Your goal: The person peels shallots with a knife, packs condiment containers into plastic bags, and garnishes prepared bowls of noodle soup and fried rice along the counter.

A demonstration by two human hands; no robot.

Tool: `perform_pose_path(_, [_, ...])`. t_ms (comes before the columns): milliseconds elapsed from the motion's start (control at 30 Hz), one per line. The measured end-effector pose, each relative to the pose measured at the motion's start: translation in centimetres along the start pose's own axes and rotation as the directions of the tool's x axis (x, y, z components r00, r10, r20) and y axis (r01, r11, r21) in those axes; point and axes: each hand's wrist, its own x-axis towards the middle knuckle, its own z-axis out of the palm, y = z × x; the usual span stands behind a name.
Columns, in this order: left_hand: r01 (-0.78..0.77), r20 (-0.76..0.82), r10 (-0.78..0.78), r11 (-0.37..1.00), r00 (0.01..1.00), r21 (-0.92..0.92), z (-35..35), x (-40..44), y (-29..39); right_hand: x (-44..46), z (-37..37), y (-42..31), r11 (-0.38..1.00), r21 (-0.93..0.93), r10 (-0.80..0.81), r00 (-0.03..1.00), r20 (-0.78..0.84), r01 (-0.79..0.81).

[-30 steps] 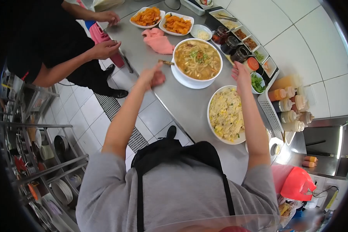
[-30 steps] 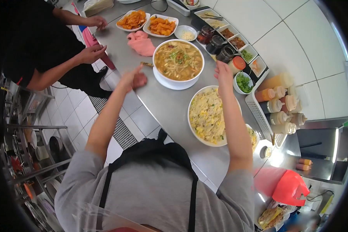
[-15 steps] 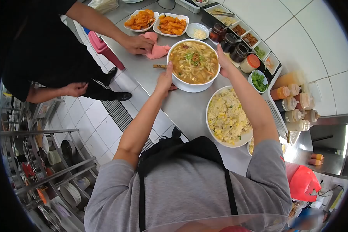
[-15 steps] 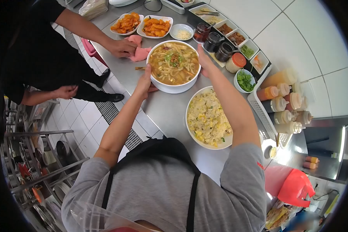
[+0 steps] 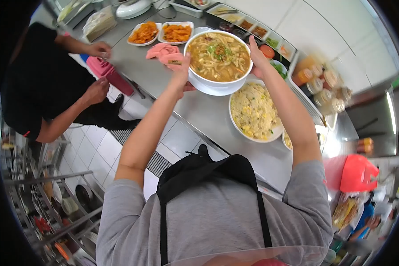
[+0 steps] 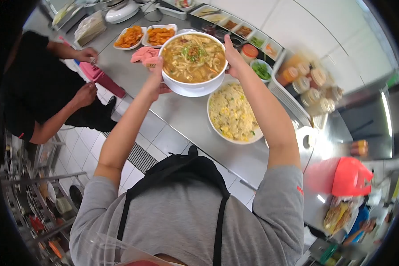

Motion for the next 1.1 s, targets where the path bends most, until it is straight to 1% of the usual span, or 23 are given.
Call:
perform_pose_path(67, [0.001,0.029,-0.002,1.0,1.0,0.03,1.0,-0.8,1.5,-1.7,-1.3,-0.1,0.998,0.058,0.007,0.999,-0.039,-0.005])
perform_pose_path(133, [0.026,0.103,-0.031,0.999,0.994,0.046,2.1,-0.5,2.3,-4.9,-2.4,-0.4,0.996,0.083,-0.021,0.985,-0.171,0.036])
perform_pose_path(267, [0.008,0.243,-0.05,0.985,0.969,0.173,7.1,-3.1,4.6,-11.4,-6.2,0.1,0.988,0.147,-0.001,0.947,-0.32,0.051])
perform_pose_path(333, [-0.022,0.31,-0.043,0.979,0.95,0.202,10.5,-4.0,5.0,-16.1,-7.7,-0.1,0.992,0.124,0.025,0.885,-0.465,0.037])
perform_pose_path(400, [-0.063,0.434,-0.049,0.969,0.9,0.24,14.5,-4.8,4.6,-19.5,-11.7,1.5,0.982,0.174,0.029,0.842,-0.538,0.077])
perform_pose_path(467, [-0.058,0.514,-0.107,0.954,0.851,0.295,18.9,-6.1,4.1,-23.7,-14.6,2.8,0.968,0.233,0.061,0.822,-0.566,0.088])
perform_pose_path(500, [-0.103,0.526,-0.075,0.948,0.847,0.301,21.3,-7.2,3.5,-25.4,-16.4,3.9,0.967,0.238,0.078,0.781,-0.62,0.093])
perform_pose_path(533, [-0.118,0.549,-0.077,0.943,0.832,0.311,23.9,-8.2,3.1,-27.5,-18.1,4.7,0.963,0.248,0.078,0.763,-0.641,0.11])
perform_pose_path(567, [-0.081,0.559,-0.129,0.939,0.819,0.335,26.8,-8.7,2.9,-29.0,-20.2,5.3,0.957,0.273,0.121,0.726,-0.677,0.095])
perform_pose_path(600, [-0.086,0.586,-0.134,0.939,0.799,0.333,29.4,-9.7,2.1,-31.2,-21.9,6.2,0.957,0.264,0.118,0.677,-0.727,0.117])
perform_pose_path(633, [-0.089,0.623,-0.158,0.934,0.766,0.347,31.8,-11.0,1.7,-33.4,-23.8,7.2,0.96,0.263,0.134,0.674,-0.726,0.093])
perform_pose_path(667, [-0.105,0.643,-0.152,0.933,0.75,0.344,34.3,-11.7,0.6,-35.4,-25.5,8.4,0.96,0.259,0.127,0.656,-0.744,0.108])
perform_pose_path(733, [-0.058,0.723,-0.23,0.935,0.651,0.349,40.0,-12.1,-2.0,-39.3,-29.0,10.5,0.957,0.254,0.132,0.573,-0.809,0.138])
perform_pose_path(767, [-0.06,0.744,-0.225,0.94,0.629,0.335,42.7,-12.8,-3.1,-41.0,-31.0,11.6,0.953,0.265,0.143,0.552,-0.822,0.147])
perform_pose_path(800, [-0.046,0.741,-0.235,0.94,0.629,0.337,44.6,-12.7,-4.4,-41.2,-33.6,13.1,0.941,0.321,0.207,0.57,-0.795,0.107])
perform_pose_path(867, [-0.05,0.768,-0.277,0.927,0.577,0.372,49.3,-13.3,-6.6,-43.7,-36.8,14.9,0.927,0.346,0.225,0.531,-0.817,0.141])
perform_pose_path(900, [-0.03,0.755,-0.313,0.915,0.576,0.402,51.8,-12.9,-8.1,-44.4,-38.5,16.3,0.927,0.346,0.223,0.53,-0.818,0.144])
perform_pose_path(933, [-0.034,0.756,-0.309,0.916,0.578,0.401,54.0,-12.7,-9.0,-44.8,-40.5,17.6,0.92,0.356,0.237,0.488,-0.84,0.165])
perform_pose_path(967, [-0.044,0.767,-0.327,0.907,0.552,0.418,56.0,-12.7,-9.9,-45.1,-42.1,19.1,0.912,0.368,0.257,0.446,-0.857,0.181])
perform_pose_path(1000, [-0.05,0.775,-0.348,0.898,0.527,0.437,57.8,-12.9,-11.1,-45.4,-43.6,20.8,0.912,0.371,0.261,0.451,-0.853,0.174])
perform_pose_path(1033, [-0.098,0.766,-0.331,0.886,0.551,0.453,59.4,-11.9,-12.0,-44.7,-44.7,22.3,0.917,0.294,0.156,0.434,-0.887,0.27])
perform_pose_path(1067, [-0.091,0.763,-0.334,0.886,0.553,0.454,61.1,-11.6,-12.6,-44.7,-45.9,23.4,0.911,0.23,0.078,0.405,-0.911,0.341])
perform_pose_path(1100, [-0.07,0.753,-0.354,0.882,0.555,0.466,62.6,-11.4,-13.4,-44.6,-47.1,24.6,0.891,0.245,0.059,0.437,-0.897,0.381])
